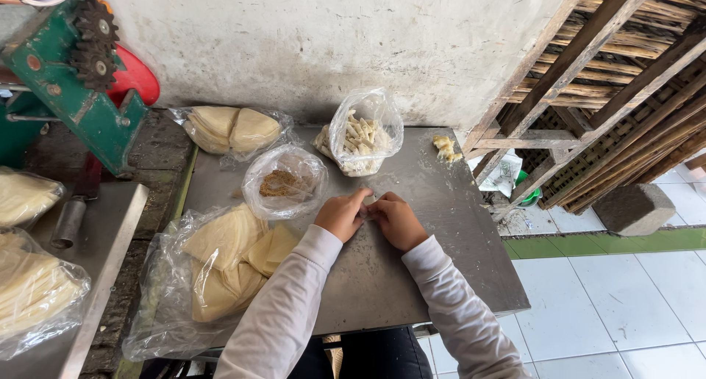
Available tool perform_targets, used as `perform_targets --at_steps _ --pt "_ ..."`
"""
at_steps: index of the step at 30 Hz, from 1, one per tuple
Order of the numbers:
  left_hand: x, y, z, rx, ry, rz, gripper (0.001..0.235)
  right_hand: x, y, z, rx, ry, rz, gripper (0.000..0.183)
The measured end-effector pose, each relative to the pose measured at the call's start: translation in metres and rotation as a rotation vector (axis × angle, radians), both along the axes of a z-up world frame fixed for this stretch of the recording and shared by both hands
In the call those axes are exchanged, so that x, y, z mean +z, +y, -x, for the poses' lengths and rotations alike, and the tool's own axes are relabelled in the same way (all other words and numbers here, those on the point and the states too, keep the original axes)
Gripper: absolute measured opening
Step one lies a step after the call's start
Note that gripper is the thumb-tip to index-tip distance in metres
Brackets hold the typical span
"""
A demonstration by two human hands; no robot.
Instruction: The person places a filling onto triangular pastry sheets and folds them by hand into filled triangular shapes on a metal surface.
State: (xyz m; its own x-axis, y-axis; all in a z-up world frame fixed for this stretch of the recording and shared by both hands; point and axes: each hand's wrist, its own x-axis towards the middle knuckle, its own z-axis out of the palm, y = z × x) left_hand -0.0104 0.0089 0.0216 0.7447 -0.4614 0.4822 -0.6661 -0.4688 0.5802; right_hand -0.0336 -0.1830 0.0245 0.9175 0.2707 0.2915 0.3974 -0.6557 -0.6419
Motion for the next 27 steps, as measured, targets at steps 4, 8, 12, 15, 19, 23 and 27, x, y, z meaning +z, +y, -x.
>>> perform_targets --at_steps 4,8,12,15,19,23,27 --pt "-0.006 -0.006 0.0 0.068 -0.058 -0.067 0.042 0.006 -0.003 -0.001 0.042 0.072 0.029 0.03" --pt "-0.018 -0.01 -0.005 0.154 -0.094 0.024 0.042 0.007 0.0 -0.001 0.01 0.062 0.028 0.03" --pt "-0.016 -0.011 -0.002 0.179 0.0 0.162 0.041 0.003 0.003 -0.003 -0.045 -0.005 0.015 0.016" --pt "-0.005 -0.006 0.0 0.172 0.146 0.034 0.052 0.0 0.005 -0.005 -0.071 -0.069 0.039 0.011" --pt "-0.01 -0.009 -0.002 0.24 0.042 -0.034 0.04 0.0 0.008 -0.008 -0.094 -0.107 0.095 0.009" --pt "-0.024 -0.018 -0.011 0.371 0.089 -0.022 0.037 0.007 0.007 -0.018 -0.079 -0.021 0.187 0.008" --pt "-0.023 -0.021 -0.013 0.393 0.163 0.014 0.045 0.017 0.002 -0.037 -0.097 0.17 0.283 0.023"
